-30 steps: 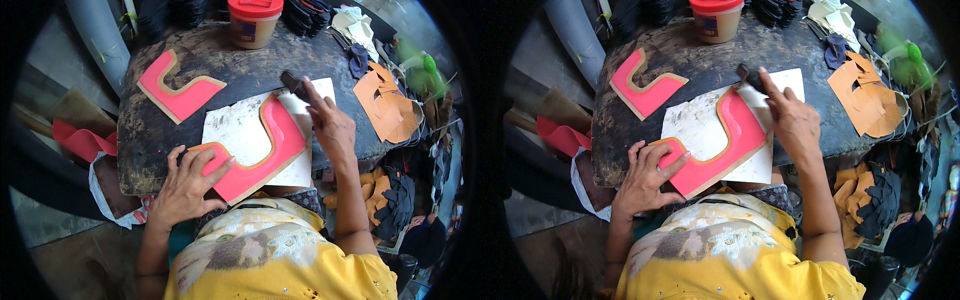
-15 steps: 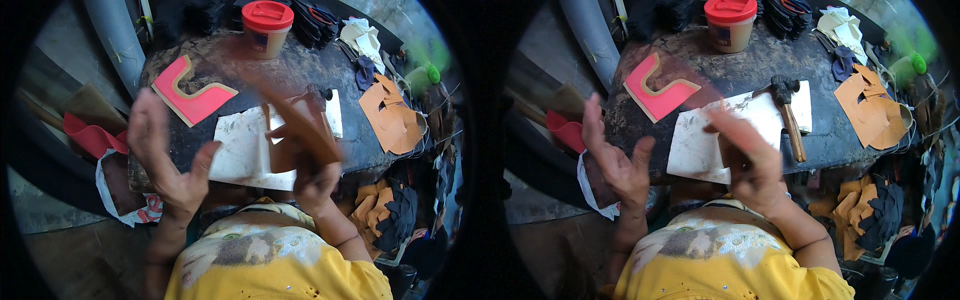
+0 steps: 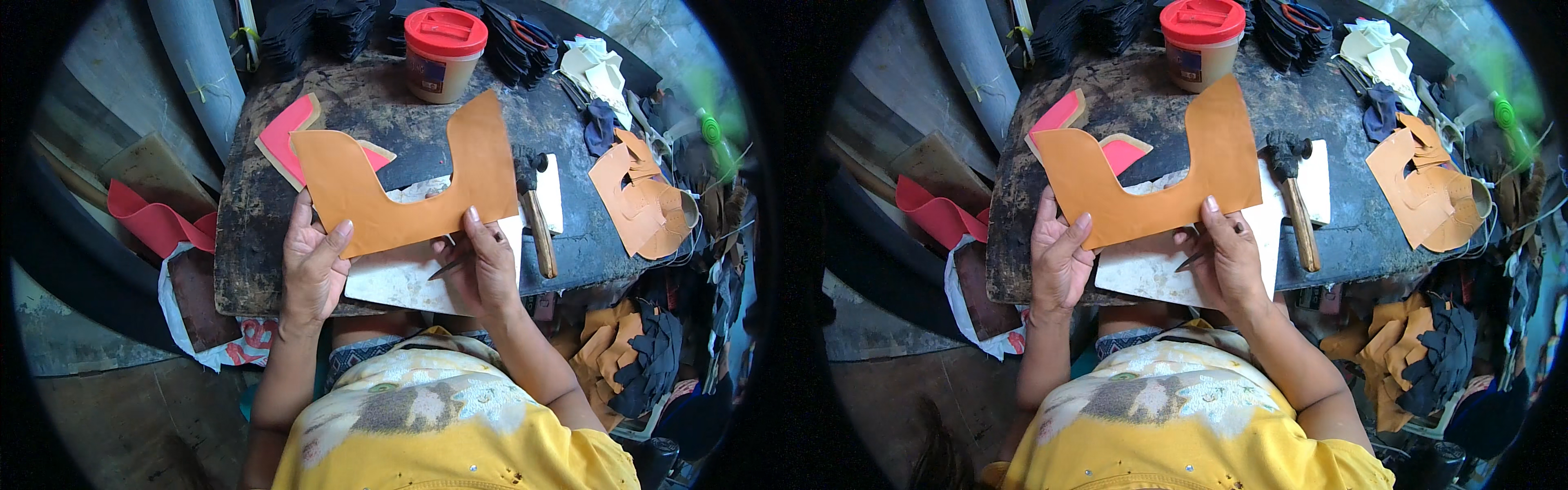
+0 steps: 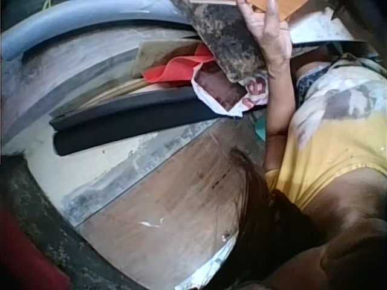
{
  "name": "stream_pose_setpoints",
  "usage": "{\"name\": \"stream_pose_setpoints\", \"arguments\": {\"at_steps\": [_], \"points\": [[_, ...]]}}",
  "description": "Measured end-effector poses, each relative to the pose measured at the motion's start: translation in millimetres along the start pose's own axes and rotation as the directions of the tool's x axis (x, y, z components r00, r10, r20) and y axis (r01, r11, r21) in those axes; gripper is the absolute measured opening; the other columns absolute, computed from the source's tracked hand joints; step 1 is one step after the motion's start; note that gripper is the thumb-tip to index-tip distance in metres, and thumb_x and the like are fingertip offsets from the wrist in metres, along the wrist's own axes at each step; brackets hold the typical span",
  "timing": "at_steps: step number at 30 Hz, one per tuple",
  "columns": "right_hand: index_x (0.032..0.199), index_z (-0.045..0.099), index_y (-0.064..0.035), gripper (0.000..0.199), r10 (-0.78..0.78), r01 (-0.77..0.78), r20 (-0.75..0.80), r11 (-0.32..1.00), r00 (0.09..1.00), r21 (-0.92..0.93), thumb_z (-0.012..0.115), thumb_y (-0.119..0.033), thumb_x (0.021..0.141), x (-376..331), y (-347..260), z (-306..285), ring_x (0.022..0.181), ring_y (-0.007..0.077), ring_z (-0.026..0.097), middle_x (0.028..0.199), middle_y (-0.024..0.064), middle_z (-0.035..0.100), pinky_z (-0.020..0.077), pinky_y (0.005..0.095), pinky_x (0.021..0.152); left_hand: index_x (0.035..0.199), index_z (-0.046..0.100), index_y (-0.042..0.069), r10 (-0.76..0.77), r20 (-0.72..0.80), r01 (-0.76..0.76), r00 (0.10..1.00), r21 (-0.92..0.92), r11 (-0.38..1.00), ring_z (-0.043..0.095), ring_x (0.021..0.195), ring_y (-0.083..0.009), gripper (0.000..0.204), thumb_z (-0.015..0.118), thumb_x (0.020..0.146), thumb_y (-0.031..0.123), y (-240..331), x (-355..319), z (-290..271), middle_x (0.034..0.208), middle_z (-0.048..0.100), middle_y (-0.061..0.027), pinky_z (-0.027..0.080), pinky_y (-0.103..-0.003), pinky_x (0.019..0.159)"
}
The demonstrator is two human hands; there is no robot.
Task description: The person uses a hammer and a small metal tool to press and secure the edges of pink and tan leather pieces on a white board. They repeatedly hammer along the perimeter, flip the pieces, and stack completed parts on the table.
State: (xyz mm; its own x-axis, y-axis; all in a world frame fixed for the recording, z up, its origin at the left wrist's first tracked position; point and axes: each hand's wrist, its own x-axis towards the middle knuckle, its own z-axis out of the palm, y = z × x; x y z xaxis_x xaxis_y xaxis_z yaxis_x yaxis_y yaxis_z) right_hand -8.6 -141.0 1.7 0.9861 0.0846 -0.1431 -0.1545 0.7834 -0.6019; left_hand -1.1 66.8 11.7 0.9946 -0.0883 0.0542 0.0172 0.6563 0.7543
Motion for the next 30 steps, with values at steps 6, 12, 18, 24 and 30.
{"name": "stream_pose_setpoints", "arguments": {"at_steps": [6, 12, 18, 24, 30], "points": [[0.136, 0.048, -0.0033, 0.037, -0.037, 0.035, -0.014, 0.995, 0.999, -0.093, 0.059, -0.012, 0.102, 5.2, -21.1, -1.3, 0.108, 0.0204, 0.069, 0.121, 0.0096, 0.066, 0.0595, 0.0372, 0.091, 0.143, 0.037, 0.006, -0.015, 0.002, 0.015, 1.000, 0.050, 0.999, 0.059, 0.125, -0.0216, 0.053, 0.058, 0.096, -0.006, 12.3, -0.2, -16.5, 0.130, 0.061, -0.0148, 0.046, -0.041, 0.108], [0.138, 0.042, 0.0000, 0.039, 0.083, -0.080, 0.076, 0.996, 0.994, -0.034, 0.055, -0.005, 0.102, 2.5, -20.4, -0.3, 0.109, 0.0266, 0.069, 0.125, 0.0171, 0.062, 0.0652, 0.0402, 0.086, 0.140, 0.042, 0.004, -0.006, -0.043, 0.008, 0.999, 0.054, 0.999, 0.066, 0.117, -0.0235, 0.047, 0.059, 0.097, -0.005, 14.8, -1.3, -33.5, 0.126, 0.064, -0.0159, 0.055, -0.039, 0.099], [0.137, 0.041, 0.0004, 0.037, 0.128, -0.127, 0.049, 0.991, 0.991, -0.033, 0.053, -0.004, 0.102, 3.5, -20.3, 1.3, 0.108, 0.0318, 0.070, 0.127, 0.0201, 0.061, 0.0652, 0.0433, 0.088, 0.124, 0.053, 0.002, 0.022, -0.088, -0.017, 0.996, 0.054, 0.998, 0.067, 0.112, -0.0218, 0.028, 0.062, 0.097, -0.001, 7.3, -3.1, -39.6, 0.120, 0.067, -0.0138, 0.055, -0.038, 0.099], [0.138, 0.040, 0.0026, 0.034, 0.109, -0.108, 0.016, 0.993, 0.994, -0.054, 0.046, -0.006, 0.105, 3.7, -19.8, -3.3, 0.109, 0.0342, 0.069, 0.129, 0.0228, 0.060, 0.0647, 0.0452, 0.087, 0.120, 0.057, 0.000, -0.017, -0.063, 0.024, 0.998, 0.108, 0.994, 0.069, 0.105, -0.0206, 0.021, 0.059, 0.102, 0.010, 9.1, 1.3, -41.6, 0.117, 0.068, -0.0111, 0.059, -0.040, 0.092], [0.141, 0.044, -0.0016, 0.042, 0.126, -0.137, 0.086, 0.980, 0.988, 0.141, 0.038, -0.029, 0.110, 12.5, -23.9, -18.8, 0.125, 0.0385, 0.061, 0.141, 0.0218, 0.055, 0.0542, 0.0579, 0.100, 0.133, 0.052, 0.000, -0.132, 0.004, 0.132, 0.991, -0.038, 0.990, 0.070, 0.111, -0.0269, 0.033, 0.049, 0.106, 0.019, 17.8, 2.3, -40.7, 0.124, 0.067, -0.0147, 0.061, -0.048, 0.090]]}}
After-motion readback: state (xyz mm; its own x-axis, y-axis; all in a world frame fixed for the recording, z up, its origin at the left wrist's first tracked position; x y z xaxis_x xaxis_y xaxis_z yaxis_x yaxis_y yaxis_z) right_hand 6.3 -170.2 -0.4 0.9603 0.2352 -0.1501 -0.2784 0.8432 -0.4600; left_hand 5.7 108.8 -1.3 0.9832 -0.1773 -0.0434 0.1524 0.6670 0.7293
